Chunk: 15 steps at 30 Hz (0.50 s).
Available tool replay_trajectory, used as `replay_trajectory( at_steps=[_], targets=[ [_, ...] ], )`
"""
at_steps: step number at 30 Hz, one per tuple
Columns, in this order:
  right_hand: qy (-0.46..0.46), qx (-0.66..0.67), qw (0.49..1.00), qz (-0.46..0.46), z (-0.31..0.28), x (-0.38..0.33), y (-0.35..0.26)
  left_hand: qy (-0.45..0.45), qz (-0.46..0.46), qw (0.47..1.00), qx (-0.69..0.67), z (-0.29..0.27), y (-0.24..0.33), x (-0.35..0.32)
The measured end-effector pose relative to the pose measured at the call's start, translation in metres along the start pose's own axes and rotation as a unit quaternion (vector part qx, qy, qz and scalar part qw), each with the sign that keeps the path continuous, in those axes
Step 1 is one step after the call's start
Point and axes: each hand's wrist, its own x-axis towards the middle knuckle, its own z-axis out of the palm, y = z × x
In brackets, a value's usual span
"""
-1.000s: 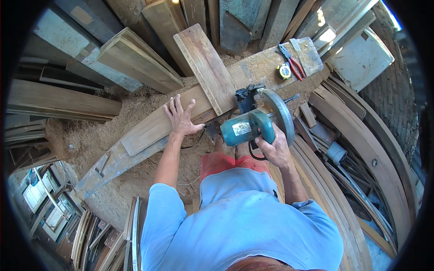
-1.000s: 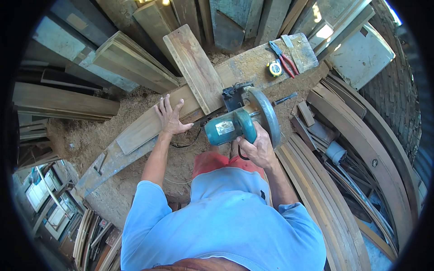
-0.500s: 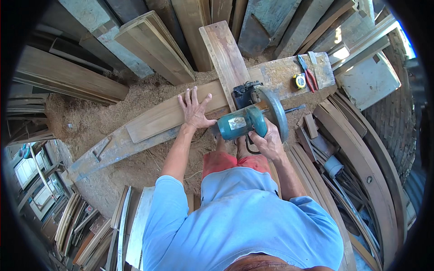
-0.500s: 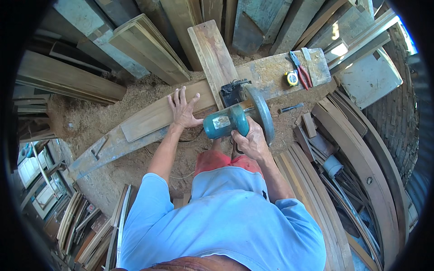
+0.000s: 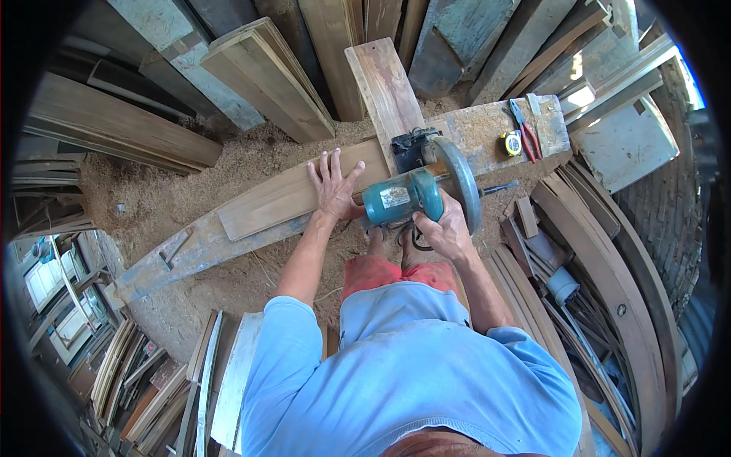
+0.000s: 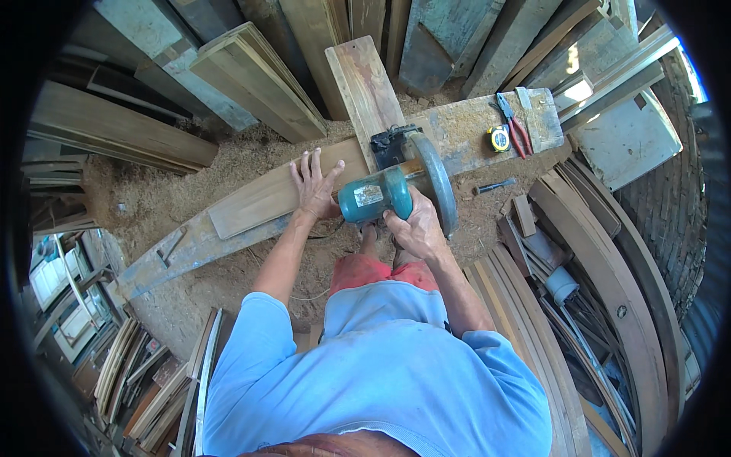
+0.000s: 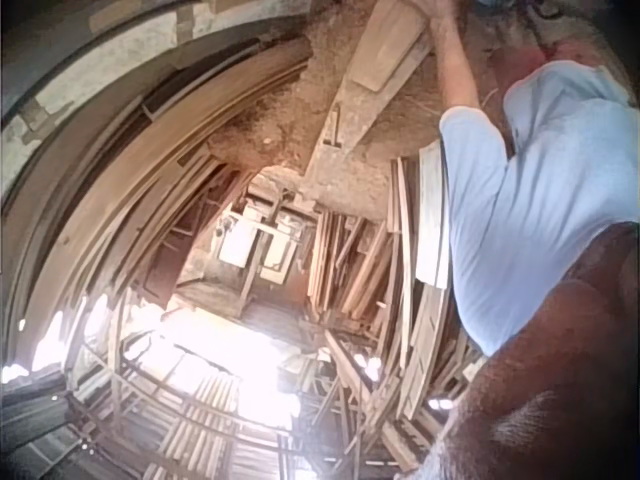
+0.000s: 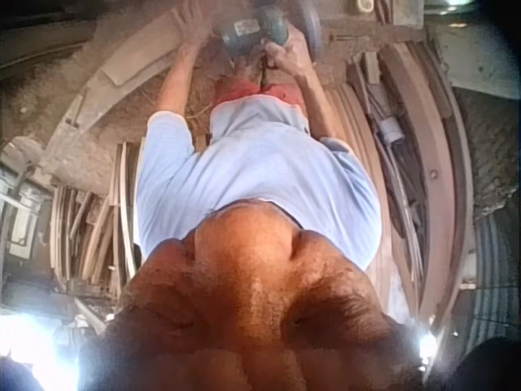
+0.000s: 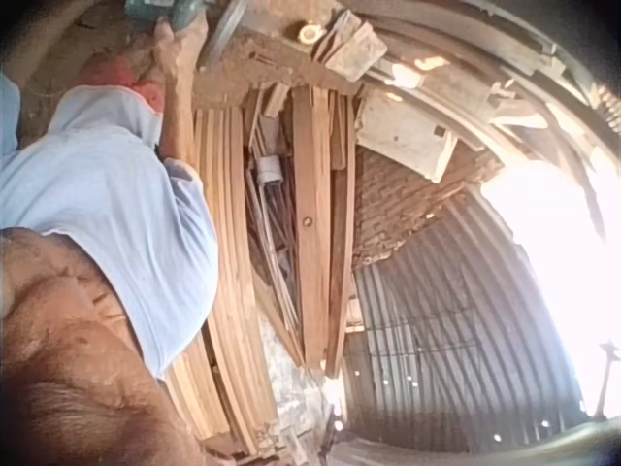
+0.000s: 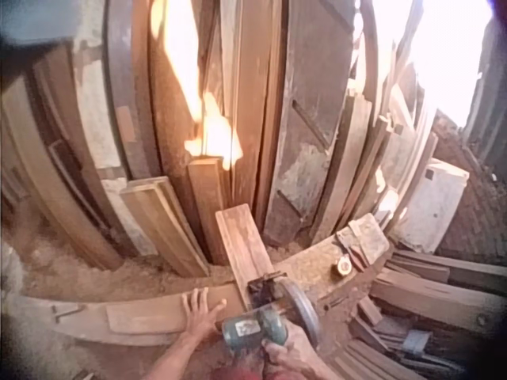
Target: The person measures a length of wood with a tape measure, marks it with a pencil, and then cuts it using a circular saw.
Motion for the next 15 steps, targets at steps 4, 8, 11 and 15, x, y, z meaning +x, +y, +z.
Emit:
replay_trajectory(
  at_steps=[4,8,11,15],
  targets=[
    [0.002,0.001,1.0,-0.009,0.002,0.013,0.001,0.041,0.021,0.999,0.005,0.015,-0.007,0.0],
    [-0.002,0.0,1.0,-0.02,0.003,0.019,0.0,0.045,0.023,0.998,0.028,0.021,-0.011,0.0],
    [0.0,-0.01,1.0,-0.014,0.002,0.025,0.001,0.011,0.011,1.0,0.002,0.008,-0.004,0.001],
    [0.001,0.009,1.0,-0.021,0.002,0.033,-0.006,-0.035,-0.012,0.999,-0.014,-0.01,0.004,0.001]
  ],
)
